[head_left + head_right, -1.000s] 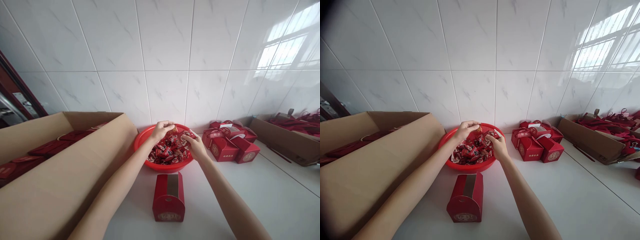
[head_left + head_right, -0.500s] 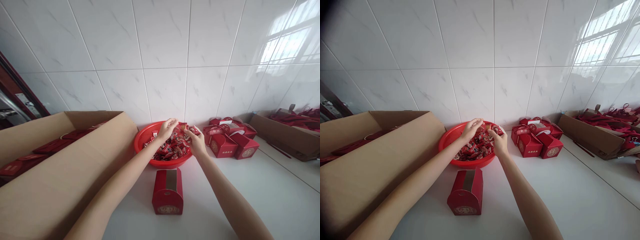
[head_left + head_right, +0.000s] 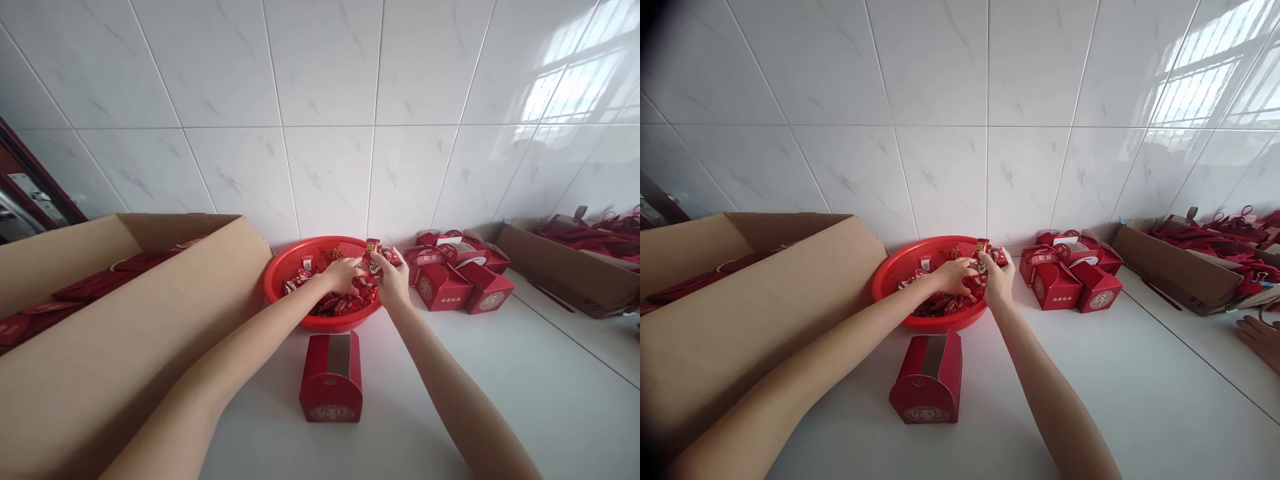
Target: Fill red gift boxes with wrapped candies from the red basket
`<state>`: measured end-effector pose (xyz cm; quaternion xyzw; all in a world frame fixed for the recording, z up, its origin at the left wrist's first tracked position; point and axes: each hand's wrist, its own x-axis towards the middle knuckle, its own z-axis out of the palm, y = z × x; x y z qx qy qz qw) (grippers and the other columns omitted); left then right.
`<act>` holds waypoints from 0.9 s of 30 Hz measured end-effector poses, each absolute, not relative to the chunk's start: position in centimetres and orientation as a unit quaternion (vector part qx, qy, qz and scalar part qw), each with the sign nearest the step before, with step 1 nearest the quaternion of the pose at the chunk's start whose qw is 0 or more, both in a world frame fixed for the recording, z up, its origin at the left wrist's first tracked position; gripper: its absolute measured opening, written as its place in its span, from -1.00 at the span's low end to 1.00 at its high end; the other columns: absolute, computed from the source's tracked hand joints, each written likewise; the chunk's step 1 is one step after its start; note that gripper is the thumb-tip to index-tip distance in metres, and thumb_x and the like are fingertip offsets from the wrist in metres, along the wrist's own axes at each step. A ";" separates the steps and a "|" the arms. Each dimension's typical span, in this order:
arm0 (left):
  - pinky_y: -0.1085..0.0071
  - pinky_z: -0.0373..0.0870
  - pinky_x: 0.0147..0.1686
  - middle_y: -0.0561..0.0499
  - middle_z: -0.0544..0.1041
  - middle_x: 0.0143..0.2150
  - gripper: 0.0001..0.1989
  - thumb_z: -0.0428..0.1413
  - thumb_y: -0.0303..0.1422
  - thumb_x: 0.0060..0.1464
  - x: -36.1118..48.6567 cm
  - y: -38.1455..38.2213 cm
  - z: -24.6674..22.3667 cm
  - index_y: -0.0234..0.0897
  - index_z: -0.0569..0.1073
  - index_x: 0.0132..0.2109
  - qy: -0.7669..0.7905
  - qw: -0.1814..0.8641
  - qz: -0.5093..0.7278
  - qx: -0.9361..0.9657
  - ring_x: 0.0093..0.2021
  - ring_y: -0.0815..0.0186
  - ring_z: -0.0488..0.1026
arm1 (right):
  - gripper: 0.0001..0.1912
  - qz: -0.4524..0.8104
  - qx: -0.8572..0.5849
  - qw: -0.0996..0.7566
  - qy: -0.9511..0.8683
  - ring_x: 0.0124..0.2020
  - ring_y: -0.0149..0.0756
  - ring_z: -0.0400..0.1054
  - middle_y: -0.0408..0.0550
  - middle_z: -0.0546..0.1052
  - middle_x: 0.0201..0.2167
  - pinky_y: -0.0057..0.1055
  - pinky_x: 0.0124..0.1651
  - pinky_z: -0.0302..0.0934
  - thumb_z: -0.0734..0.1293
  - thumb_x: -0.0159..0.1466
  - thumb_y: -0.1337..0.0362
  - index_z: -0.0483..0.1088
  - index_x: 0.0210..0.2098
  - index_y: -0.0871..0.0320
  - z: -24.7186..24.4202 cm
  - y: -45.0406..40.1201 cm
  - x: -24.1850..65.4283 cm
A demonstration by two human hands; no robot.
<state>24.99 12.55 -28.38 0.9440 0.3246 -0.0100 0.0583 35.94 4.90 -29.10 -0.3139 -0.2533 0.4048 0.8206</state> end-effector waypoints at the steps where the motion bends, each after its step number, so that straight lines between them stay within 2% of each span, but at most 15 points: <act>1: 0.00 0.10 0.28 -0.15 0.14 0.42 -0.46 0.33 -0.29 -0.11 24.8 12.8 -28.1 -0.10 0.51 0.09 0.345 0.058 -0.014 0.937 0.39 -0.12 0.04 | -0.69 0.404 -0.316 0.819 -0.255 -0.47 -0.34 0.41 -0.26 0.48 -0.55 -0.38 -0.35 0.35 0.54 -0.14 0.30 0.39 -0.43 0.11 -29.1 4.9 35.9; 3: -0.08 0.06 0.29 -0.15 -0.05 0.49 -0.40 0.34 -0.34 -0.14 24.3 13.3 -27.6 -0.11 0.48 0.12 0.384 0.060 -0.022 0.921 0.43 -0.17 -0.08 | -0.68 0.405 -0.321 0.816 -0.259 -0.41 -0.31 0.43 -0.24 0.50 -0.52 -0.37 -0.32 0.37 0.54 -0.14 0.29 0.40 -0.42 0.11 -29.1 4.8 35.9; 5: -0.16 -0.01 0.29 -0.17 -0.11 0.50 -0.37 0.34 -0.39 -0.18 23.7 13.9 -27.5 -0.12 0.46 0.12 0.432 0.054 -0.019 0.900 0.44 -0.20 -0.13 | -0.68 0.410 -0.322 0.814 -0.257 -0.38 -0.30 0.44 -0.23 0.51 -0.50 -0.35 -0.30 0.39 0.54 -0.14 0.29 0.40 -0.42 0.11 -29.0 4.7 35.9; 8: -0.32 -0.07 0.24 -0.27 -0.01 0.47 -0.33 0.32 -0.47 -0.22 22.8 14.6 -27.7 -0.16 0.45 0.13 0.495 0.031 0.003 0.868 0.42 -0.30 -0.10 | -0.67 0.420 -0.316 0.812 -0.254 -0.38 -0.28 0.45 -0.24 0.50 -0.50 -0.32 -0.30 0.41 0.54 -0.15 0.29 0.38 -0.44 0.10 -28.9 4.7 35.8; 10: -0.35 -0.07 0.22 -0.27 0.07 0.44 -0.37 0.26 -0.51 -0.18 22.5 14.7 -27.9 -0.16 0.45 0.12 0.503 0.020 0.023 0.864 0.40 -0.32 -0.07 | -0.67 0.422 -0.316 0.812 -0.251 -0.38 -0.26 0.46 -0.23 0.52 -0.49 -0.31 -0.31 0.42 0.54 -0.16 0.29 0.37 -0.44 0.10 -28.9 4.7 35.7; 12: -0.19 -0.03 0.28 -0.19 0.15 0.40 -0.47 0.17 -0.53 -0.10 22.6 14.5 -28.0 -0.15 0.49 0.08 0.478 0.015 0.046 0.877 0.39 -0.19 0.02 | -0.68 0.419 -0.316 0.814 -0.249 -0.38 -0.26 0.47 -0.22 0.53 -0.49 -0.31 -0.30 0.41 0.54 -0.15 0.29 0.38 -0.44 0.10 -28.9 4.8 35.7; 14: 0.09 0.12 0.27 -0.13 0.31 0.30 -0.56 0.07 -0.54 -0.02 23.2 14.2 -28.1 -0.15 0.53 0.02 0.419 0.051 0.070 0.904 0.30 -0.01 0.22 | -0.69 0.415 -0.318 0.814 -0.252 -0.39 -0.26 0.47 -0.22 0.53 -0.51 -0.31 -0.29 0.40 0.53 -0.14 0.29 0.39 -0.43 0.10 -29.0 4.9 35.8; 17: 0.34 0.35 0.03 -0.09 0.55 0.02 -0.67 0.07 -0.50 -0.02 24.3 14.1 -28.6 -0.19 0.58 -0.11 0.339 0.135 0.060 0.929 0.02 0.12 0.48 | -0.70 0.408 -0.323 0.814 -0.258 -0.42 -0.29 0.45 -0.23 0.52 -0.52 -0.34 -0.30 0.38 0.53 -0.14 0.30 0.41 -0.42 0.11 -29.1 4.9 35.9; 20: 0.36 0.39 -0.14 -0.08 0.61 -0.22 -0.74 0.18 -0.47 -0.16 24.7 14.5 -29.3 -0.23 0.59 -0.23 0.345 0.155 0.023 0.926 -0.17 0.11 0.52 | -0.70 0.413 -0.316 0.813 -0.261 -0.43 -0.30 0.44 -0.24 0.52 -0.51 -0.34 -0.30 0.40 0.53 -0.14 0.31 0.41 -0.43 0.11 -29.0 4.9 35.9; 24: 0.33 0.36 -0.18 -0.09 0.61 -0.26 -0.72 0.19 -0.51 -0.28 24.0 15.2 -29.5 -0.24 0.58 -0.31 0.384 0.156 -0.003 0.910 -0.17 0.06 0.51 | -0.70 0.427 -0.314 0.809 -0.254 -0.41 -0.28 0.46 -0.23 0.51 -0.51 -0.32 -0.30 0.42 0.53 -0.14 0.32 0.40 -0.44 0.10 -28.9 4.7 35.8; 27: 0.37 0.36 -0.26 -0.02 0.61 -0.35 -0.81 0.19 -0.47 -0.28 23.6 15.1 -29.0 -0.20 0.58 -0.39 0.398 0.178 -0.051 0.898 -0.26 0.12 0.51 | -0.70 0.430 -0.310 0.810 -0.251 -0.41 -0.27 0.46 -0.23 0.51 -0.52 -0.31 -0.31 0.43 0.53 -0.15 0.33 0.39 -0.45 0.11 -28.8 4.7 35.7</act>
